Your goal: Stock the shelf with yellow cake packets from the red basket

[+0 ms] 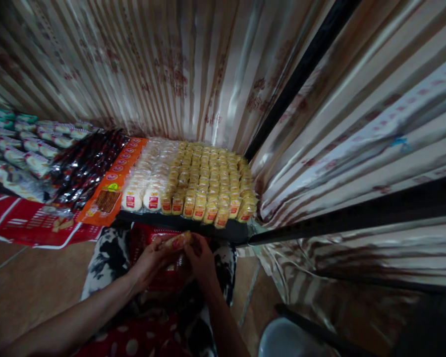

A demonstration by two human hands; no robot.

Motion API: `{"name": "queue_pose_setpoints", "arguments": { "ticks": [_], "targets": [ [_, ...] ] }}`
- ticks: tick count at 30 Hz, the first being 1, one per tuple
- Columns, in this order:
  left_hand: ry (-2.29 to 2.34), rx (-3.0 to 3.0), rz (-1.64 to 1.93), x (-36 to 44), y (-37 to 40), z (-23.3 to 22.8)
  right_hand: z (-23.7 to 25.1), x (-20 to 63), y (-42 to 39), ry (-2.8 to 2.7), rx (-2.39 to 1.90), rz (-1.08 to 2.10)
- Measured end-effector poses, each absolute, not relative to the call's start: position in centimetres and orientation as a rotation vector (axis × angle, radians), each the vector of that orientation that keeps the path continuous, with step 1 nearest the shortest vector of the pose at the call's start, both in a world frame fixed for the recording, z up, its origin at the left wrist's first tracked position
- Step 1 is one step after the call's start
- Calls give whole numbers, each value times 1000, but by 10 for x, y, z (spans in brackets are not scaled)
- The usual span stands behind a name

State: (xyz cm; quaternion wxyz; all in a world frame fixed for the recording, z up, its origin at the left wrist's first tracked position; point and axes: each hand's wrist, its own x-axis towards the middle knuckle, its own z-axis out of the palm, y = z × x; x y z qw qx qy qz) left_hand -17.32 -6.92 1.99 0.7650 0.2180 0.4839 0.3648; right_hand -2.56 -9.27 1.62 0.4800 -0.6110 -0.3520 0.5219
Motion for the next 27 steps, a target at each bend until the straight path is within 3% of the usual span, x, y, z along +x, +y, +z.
{"name": "queue_pose_setpoints", "arguments": {
  "ticks": [8,12,16,23,27],
  "targets": [
    [1154,1396,552,-150,-48,58,35,8,-95,-916,-1449,1055],
    [918,1477,533,-134,-32,73,44,23,-94,-961,-1422,1036],
    [968,1641,561,-113,-21,82,47,28,-92,-940,-1443,944],
    [842,1932,664,-60,6,102,52,35,-93,-1175,-1625,-10],
    [870,2141,575,-27,20,110,54,45,-91,-1281,-1654,-117]
  ]
}}
